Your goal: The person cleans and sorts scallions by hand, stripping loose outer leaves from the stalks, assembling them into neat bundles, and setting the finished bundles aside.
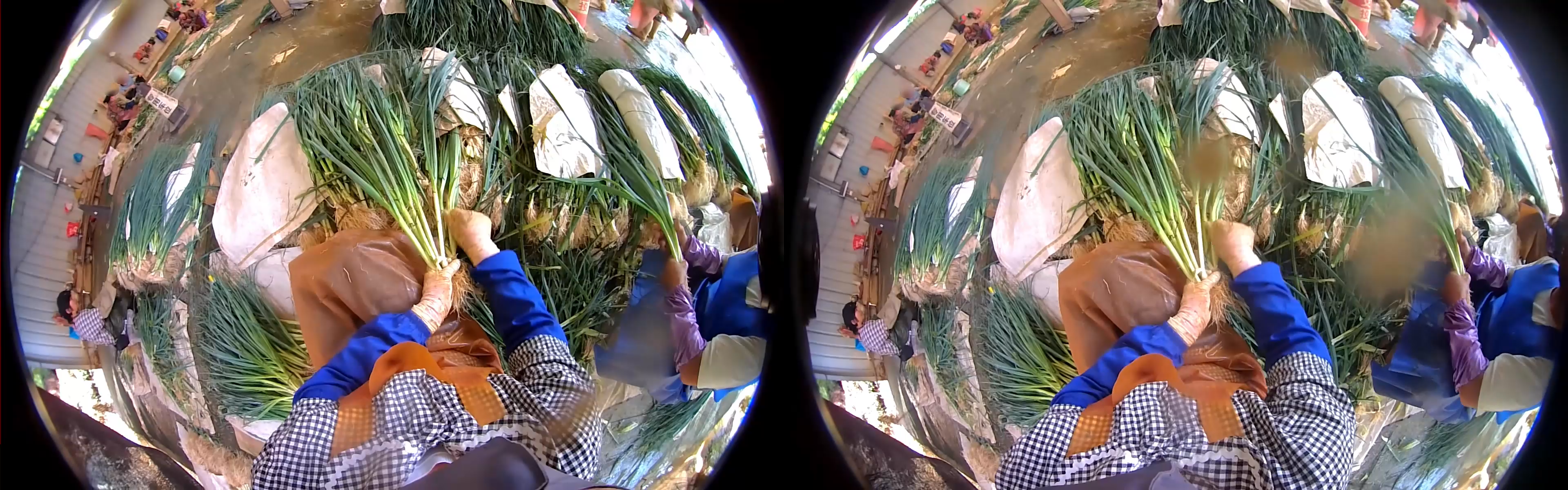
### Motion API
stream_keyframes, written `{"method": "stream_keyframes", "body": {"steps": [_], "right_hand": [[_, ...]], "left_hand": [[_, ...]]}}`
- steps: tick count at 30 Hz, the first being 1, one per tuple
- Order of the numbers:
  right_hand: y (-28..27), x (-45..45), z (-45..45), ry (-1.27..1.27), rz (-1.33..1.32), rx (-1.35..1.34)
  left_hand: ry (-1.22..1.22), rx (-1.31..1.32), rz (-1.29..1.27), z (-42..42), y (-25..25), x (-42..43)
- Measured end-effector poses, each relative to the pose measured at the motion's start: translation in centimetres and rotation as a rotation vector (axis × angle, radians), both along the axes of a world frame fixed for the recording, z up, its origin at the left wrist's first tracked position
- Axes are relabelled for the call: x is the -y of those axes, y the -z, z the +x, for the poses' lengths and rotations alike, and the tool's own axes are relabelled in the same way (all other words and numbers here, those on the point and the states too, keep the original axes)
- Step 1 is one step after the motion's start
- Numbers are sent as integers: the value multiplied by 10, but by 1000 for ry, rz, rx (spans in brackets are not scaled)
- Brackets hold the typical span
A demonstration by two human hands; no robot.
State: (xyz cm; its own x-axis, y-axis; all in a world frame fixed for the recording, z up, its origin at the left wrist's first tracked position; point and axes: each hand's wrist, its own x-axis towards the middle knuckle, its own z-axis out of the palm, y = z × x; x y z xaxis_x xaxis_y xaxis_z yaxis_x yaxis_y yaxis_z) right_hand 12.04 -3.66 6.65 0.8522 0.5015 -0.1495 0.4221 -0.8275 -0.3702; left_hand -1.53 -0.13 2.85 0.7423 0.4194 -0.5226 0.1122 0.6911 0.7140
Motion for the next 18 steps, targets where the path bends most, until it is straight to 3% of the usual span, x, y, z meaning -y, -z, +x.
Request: {"method": "stream_keyframes", "body": {"steps": [2,3,4,5,6,7,8,9,11,13,15,17,18], "right_hand": [[4,20,-29,-103,168,-12],[-14,39,-48,-73,557,-303],[-9,63,-61,52,681,-636],[1,87,-72,132,789,-653],[-18,123,-69,232,696,-890],[-17,155,-63,287,683,-969],[-17,167,-57,381,509,-804],[10,183,-38,77,-133,-390],[49,174,-31,39,-185,31],[-9,102,-18,241,517,-660],[28,51,2,280,825,-935],[95,2,18,65,1232,-275],[108,-9,17,296,1214,-464]], "left_hand": [[2,-93,-78,-1,-1,-2],[-50,29,-220,1,5,-2],[-41,37,-241,0,1,-2],[-32,44,-261,-3,-11,-3],[-5,-9,-276,-2,-36,-3],[7,0,-369,-3,-17,-9],[12,1,-391,-3,-17,-10],[19,3,-413,-4,-18,-10],[59,41,-393,-3,-29,-8],[59,23,-334,-3,-10,-8],[186,72,-510,-6,-26,-14],[184,92,-681,-4,-25,-18],[149,81,-669,-2,-27,-20]]}}
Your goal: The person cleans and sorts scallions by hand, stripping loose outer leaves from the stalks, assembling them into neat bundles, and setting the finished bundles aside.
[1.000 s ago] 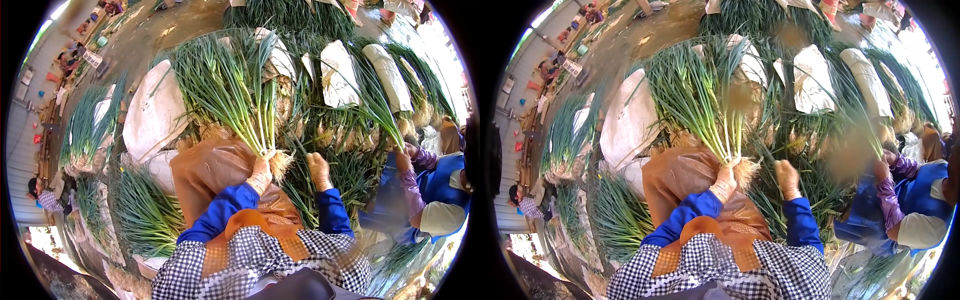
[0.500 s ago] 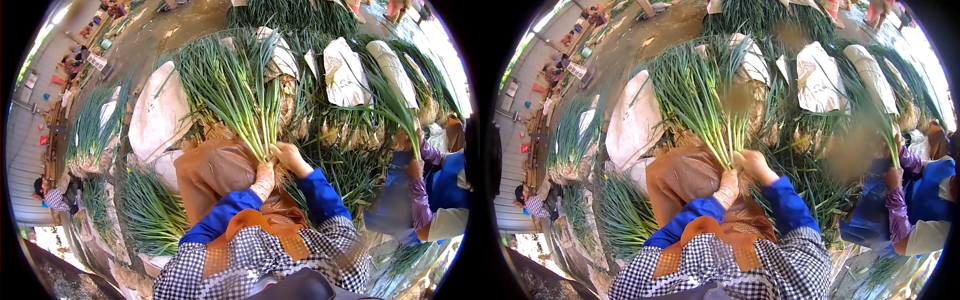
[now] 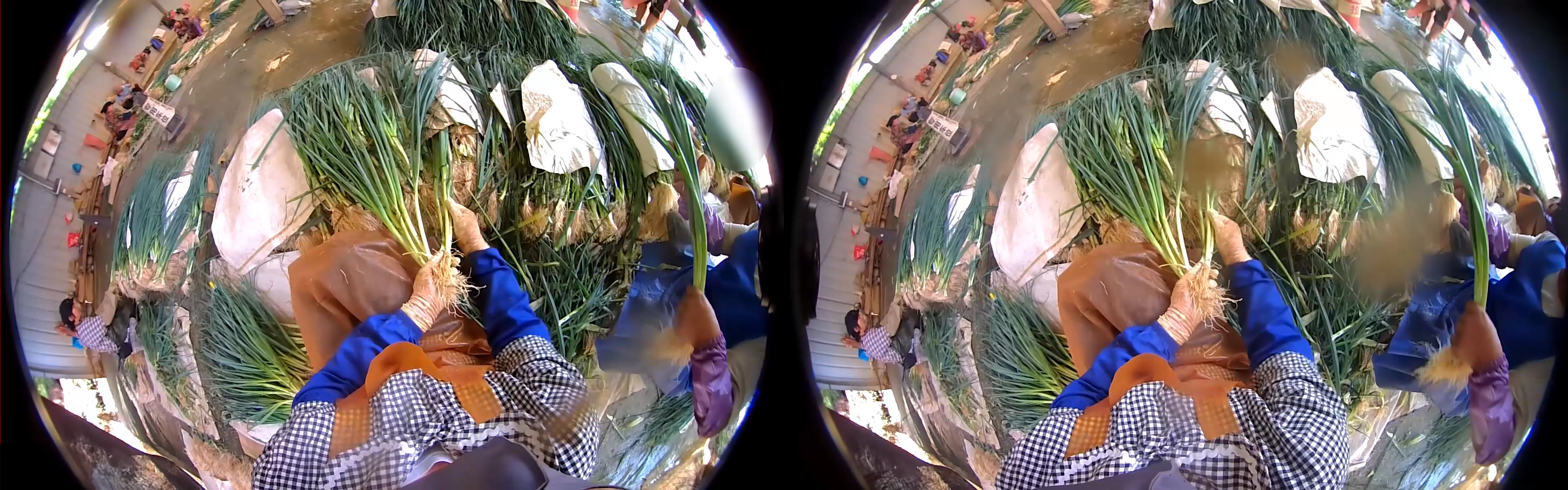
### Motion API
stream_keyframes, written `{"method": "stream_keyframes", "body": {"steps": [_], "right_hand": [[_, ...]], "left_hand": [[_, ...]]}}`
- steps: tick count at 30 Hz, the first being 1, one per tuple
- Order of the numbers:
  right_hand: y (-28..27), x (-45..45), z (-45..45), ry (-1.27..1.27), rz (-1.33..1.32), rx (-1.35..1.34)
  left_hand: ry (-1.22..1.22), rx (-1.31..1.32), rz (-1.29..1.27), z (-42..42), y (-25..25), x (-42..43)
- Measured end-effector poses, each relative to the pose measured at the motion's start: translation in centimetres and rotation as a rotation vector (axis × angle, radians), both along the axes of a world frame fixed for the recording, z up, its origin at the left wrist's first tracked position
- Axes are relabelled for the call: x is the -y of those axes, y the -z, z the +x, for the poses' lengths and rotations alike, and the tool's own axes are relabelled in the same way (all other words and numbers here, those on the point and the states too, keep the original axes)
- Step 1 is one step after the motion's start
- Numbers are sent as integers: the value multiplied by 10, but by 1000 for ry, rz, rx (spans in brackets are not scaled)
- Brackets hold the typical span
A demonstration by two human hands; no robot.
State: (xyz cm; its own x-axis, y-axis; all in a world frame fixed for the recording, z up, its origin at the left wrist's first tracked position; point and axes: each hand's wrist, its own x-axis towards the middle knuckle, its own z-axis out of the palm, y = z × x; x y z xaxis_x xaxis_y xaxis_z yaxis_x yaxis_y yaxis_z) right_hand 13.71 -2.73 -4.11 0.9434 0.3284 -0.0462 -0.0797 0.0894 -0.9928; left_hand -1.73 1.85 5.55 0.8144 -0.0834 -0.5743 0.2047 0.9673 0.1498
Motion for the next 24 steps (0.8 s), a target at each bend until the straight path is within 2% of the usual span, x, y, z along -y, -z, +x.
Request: {"method": "stream_keyframes", "body": {"steps": [1,3,4,7,8,9,10,13,15,16,17,18,19,21,23,24], "right_hand": [[-35,7,-15,68,-391,85],[-43,23,-34,183,-580,182],[-38,38,-39,272,-598,109],[-45,99,-57,352,-752,367],[-54,112,-60,334,-462,14],[-60,122,-61,314,-153,-321],[-58,128,-60,298,-44,-354],[-65,141,-74,145,-94,-308],[-85,167,-76,115,159,-461],[-82,190,-71,112,393,-477],[-78,217,-65,89,628,-488],[-81,242,-62,53,761,-411],[-101,256,-64,221,691,-354],[-143,278,-68,312,735,-341],[-177,283,-74,124,751,-306],[-188,275,-79,167,558,-193]], "left_hand": [[-27,-25,7,1,-3,0],[-71,-93,68,2,-10,6],[-69,-135,107,2,-18,8],[-23,-124,119,5,-16,9],[0,-65,69,3,-21,10],[58,65,-29,4,6,4],[41,68,-18,5,4,6],[27,75,59,5,-5,14],[81,-14,128,13,13,18],[135,-52,175,15,41,14],[98,-145,205,14,31,19],[97,-131,215,12,23,18],[92,-119,230,10,17,17],[16,-102,431,6,20,18],[-71,0,577,5,28,15],[8,69,441,2,27,15]]}}
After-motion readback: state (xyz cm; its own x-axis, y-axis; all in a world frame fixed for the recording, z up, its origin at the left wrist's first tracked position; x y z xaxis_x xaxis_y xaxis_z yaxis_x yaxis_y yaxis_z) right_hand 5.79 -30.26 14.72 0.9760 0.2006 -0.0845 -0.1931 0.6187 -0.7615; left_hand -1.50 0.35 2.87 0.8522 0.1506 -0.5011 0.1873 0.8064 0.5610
